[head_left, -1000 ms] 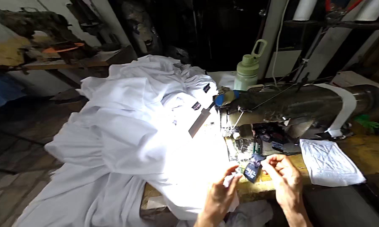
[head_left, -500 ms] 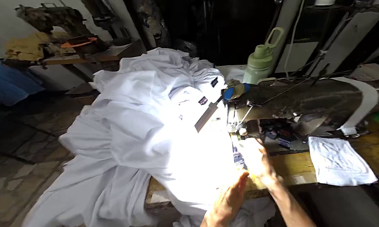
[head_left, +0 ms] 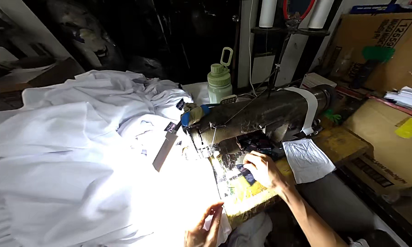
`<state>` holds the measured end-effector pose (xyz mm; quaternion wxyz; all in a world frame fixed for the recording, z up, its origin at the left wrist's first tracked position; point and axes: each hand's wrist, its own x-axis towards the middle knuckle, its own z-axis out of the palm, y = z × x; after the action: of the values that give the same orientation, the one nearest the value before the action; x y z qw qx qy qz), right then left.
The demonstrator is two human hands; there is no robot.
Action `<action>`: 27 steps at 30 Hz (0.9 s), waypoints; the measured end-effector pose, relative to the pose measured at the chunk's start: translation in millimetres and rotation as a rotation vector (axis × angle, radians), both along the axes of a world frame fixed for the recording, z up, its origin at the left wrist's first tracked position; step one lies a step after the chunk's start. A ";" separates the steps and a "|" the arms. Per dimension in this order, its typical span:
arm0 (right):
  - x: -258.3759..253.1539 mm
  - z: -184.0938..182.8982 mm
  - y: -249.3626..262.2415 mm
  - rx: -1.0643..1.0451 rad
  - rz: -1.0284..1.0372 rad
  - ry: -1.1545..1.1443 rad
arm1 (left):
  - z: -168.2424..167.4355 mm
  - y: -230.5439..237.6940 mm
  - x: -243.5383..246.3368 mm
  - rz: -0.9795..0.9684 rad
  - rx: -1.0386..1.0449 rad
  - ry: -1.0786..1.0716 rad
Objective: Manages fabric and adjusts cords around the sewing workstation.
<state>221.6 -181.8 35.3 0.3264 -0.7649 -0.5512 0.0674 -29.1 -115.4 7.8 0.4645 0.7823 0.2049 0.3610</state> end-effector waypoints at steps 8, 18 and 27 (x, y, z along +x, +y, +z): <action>-106.5 -4.0 12.2 0.529 0.054 0.577 | 22.2 -0.4 28.6 0.120 -0.635 -0.349; -122.7 -9.0 5.1 0.497 0.072 0.708 | 17.4 6.3 23.3 0.134 -0.595 -0.476; -117.2 -15.3 0.6 0.559 -0.020 0.660 | 15.5 6.7 17.7 0.216 -0.664 -0.421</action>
<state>104.4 -181.2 20.1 0.6802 -0.5900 -0.4070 0.1533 -11.4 -108.7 23.3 0.6830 0.4730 0.2917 0.4740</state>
